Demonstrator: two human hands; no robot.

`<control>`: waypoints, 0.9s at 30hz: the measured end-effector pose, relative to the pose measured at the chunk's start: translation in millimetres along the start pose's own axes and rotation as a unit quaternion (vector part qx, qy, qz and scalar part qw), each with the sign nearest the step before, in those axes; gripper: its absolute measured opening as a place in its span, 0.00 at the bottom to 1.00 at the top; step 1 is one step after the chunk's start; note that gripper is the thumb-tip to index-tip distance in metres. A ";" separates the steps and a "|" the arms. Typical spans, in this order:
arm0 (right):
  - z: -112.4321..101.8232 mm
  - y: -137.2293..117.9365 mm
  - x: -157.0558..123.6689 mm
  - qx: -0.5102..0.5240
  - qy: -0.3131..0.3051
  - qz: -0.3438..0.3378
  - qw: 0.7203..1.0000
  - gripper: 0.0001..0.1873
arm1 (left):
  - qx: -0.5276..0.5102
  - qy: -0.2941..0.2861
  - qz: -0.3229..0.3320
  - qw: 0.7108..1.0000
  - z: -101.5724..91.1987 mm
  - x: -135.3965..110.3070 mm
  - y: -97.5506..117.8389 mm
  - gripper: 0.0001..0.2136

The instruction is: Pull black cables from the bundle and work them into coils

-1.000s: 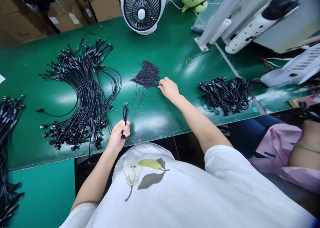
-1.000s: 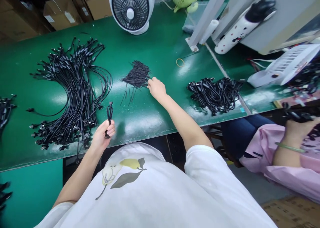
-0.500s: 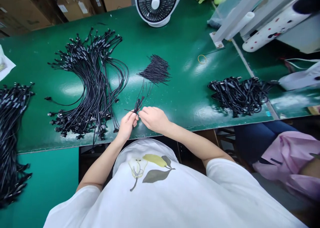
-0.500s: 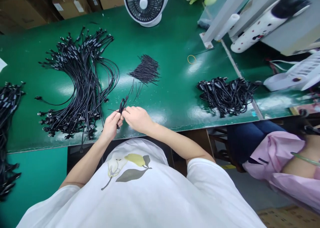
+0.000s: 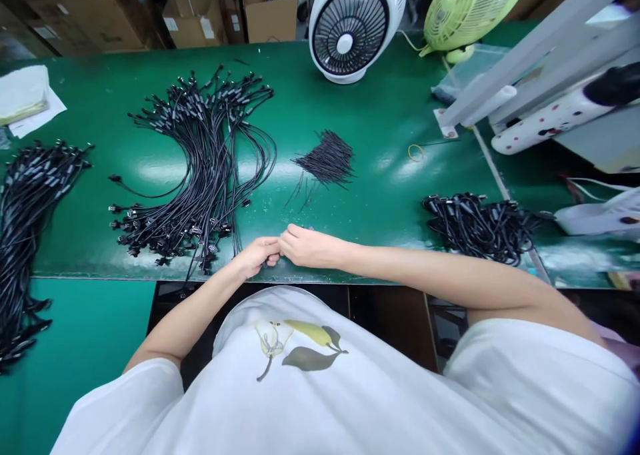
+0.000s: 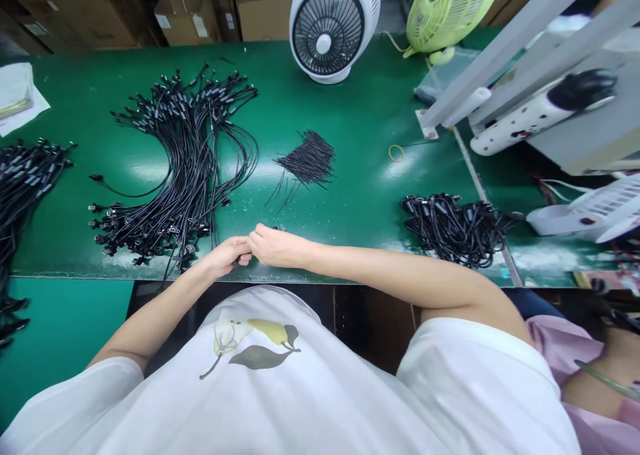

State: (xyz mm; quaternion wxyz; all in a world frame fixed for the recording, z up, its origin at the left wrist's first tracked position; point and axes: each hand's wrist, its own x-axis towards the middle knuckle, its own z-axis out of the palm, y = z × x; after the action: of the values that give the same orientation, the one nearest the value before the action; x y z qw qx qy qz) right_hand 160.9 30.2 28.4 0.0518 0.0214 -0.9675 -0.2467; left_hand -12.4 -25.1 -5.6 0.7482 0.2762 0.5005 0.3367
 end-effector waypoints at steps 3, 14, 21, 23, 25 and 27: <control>-0.3 -5.7 4.1 -0.015 -0.037 -0.028 0.999 0.15 | -0.030 0.004 -0.039 0.999 5.1 2.5 -6.8 0.18; 19.0 2.0 30.6 0.387 -0.037 0.403 0.828 0.15 | -0.133 0.120 0.163 0.970 -3.5 14.4 5.6 0.08; 22.0 4.3 18.6 0.537 0.047 0.492 0.683 0.17 | 0.281 0.067 0.313 0.905 -11.2 -13.4 10.1 0.10; 13.4 -2.3 18.9 0.467 0.050 0.480 0.741 0.16 | 0.295 0.058 0.279 0.912 -13.0 -8.3 5.1 0.10; 6.2 -13.2 22.4 0.438 0.045 0.423 0.792 0.15 | 0.226 0.075 0.227 0.944 -15.7 0.1 2.9 0.12; 5.0 -23.0 25.8 0.456 0.031 0.374 0.807 0.14 | 0.126 0.083 0.188 0.971 -17.6 4.4 5.7 0.17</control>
State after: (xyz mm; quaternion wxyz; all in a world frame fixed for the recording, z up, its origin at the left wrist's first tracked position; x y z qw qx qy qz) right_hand 135.0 10.7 15.3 0.1540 -0.3129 -0.8998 0.2621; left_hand -29.0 -16.7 -9.9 0.5864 0.4281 0.5386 0.4275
